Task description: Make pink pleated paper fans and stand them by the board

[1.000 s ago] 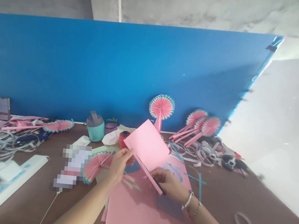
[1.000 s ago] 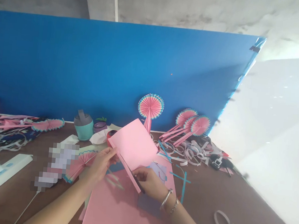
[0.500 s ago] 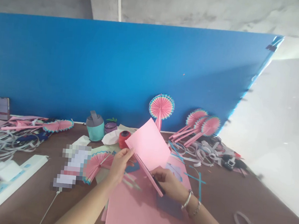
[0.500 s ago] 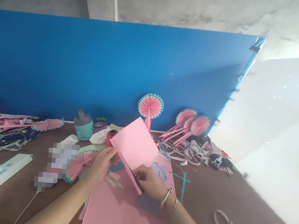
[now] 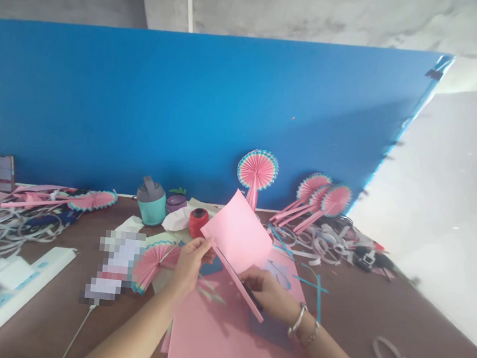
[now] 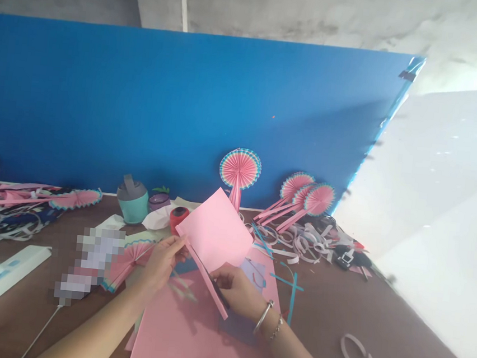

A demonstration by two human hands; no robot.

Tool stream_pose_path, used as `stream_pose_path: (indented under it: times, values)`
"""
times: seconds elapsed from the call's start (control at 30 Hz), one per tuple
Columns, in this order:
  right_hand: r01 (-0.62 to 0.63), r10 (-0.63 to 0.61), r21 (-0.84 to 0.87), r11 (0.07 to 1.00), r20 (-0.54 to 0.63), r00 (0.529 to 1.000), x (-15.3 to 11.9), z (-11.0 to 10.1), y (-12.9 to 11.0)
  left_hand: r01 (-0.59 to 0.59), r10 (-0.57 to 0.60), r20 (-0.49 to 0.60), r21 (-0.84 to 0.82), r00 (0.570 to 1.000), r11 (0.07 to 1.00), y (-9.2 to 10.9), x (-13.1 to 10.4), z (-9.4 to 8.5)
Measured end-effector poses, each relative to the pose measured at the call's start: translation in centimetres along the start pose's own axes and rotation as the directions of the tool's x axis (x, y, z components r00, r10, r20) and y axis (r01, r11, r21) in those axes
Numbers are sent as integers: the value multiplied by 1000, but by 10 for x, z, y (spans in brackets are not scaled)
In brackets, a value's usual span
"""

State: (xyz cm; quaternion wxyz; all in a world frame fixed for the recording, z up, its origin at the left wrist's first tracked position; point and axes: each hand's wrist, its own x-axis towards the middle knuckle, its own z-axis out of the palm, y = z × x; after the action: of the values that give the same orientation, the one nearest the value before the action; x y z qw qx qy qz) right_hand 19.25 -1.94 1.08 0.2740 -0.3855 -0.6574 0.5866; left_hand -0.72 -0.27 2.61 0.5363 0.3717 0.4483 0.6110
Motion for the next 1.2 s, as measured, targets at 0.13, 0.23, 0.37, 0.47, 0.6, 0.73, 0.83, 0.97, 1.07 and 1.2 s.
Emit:
stream_pose_path:
  times: [0.13, 0.23, 0.37, 0.47, 0.6, 0.73, 0.83, 0.97, 1.07, 1.2]
  values:
    - [2, -2, -5, 1000, 13, 1000, -1, 0, -2, -2, 2, -10, 9, 1000, 1000, 0, 0, 0]
    - [1, -1, -20, 1000, 7, 1000, -1, 0, -1, -5, 5, -11, 10, 1000, 1000, 1, -1, 1]
    - [6, -6, -4, 1000, -17, 1000, -1, 1, -2, 17, -18, 13, 31, 1000, 999, 1, -3, 3]
    - [0, 0, -5, 1000, -9, 1000, -2, 1, -4, 25, -26, 14, 51, 1000, 998, 2, -6, 5]
    - [39, -41, -53, 998, -30, 999, -1, 0, -3, 27, -28, 14, 39, 1000, 999, 2, -7, 6]
    - [47, -51, -77, 996, -51, 997, 0, 0, 0, 29, -30, 14, 20, 999, 999, 2, -4, 4]
    - [16, -17, -49, 999, -35, 999, 0, 0, 1, -3, 3, -14, -11, 1000, 1000, 2, -1, 1]
    - [25, -26, -39, 999, -24, 999, 0, 0, 1, -24, 23, -27, -44, 999, 999, 3, 1, -1]
    - [47, -49, -59, 997, -37, 998, 0, 0, 1, -11, 10, -12, -49, 1000, 999, 2, 0, -1]
    - [27, -29, -57, 998, -37, 999, 0, 0, 0, -1, 1, -7, -22, 1000, 1000, 0, -1, 0]
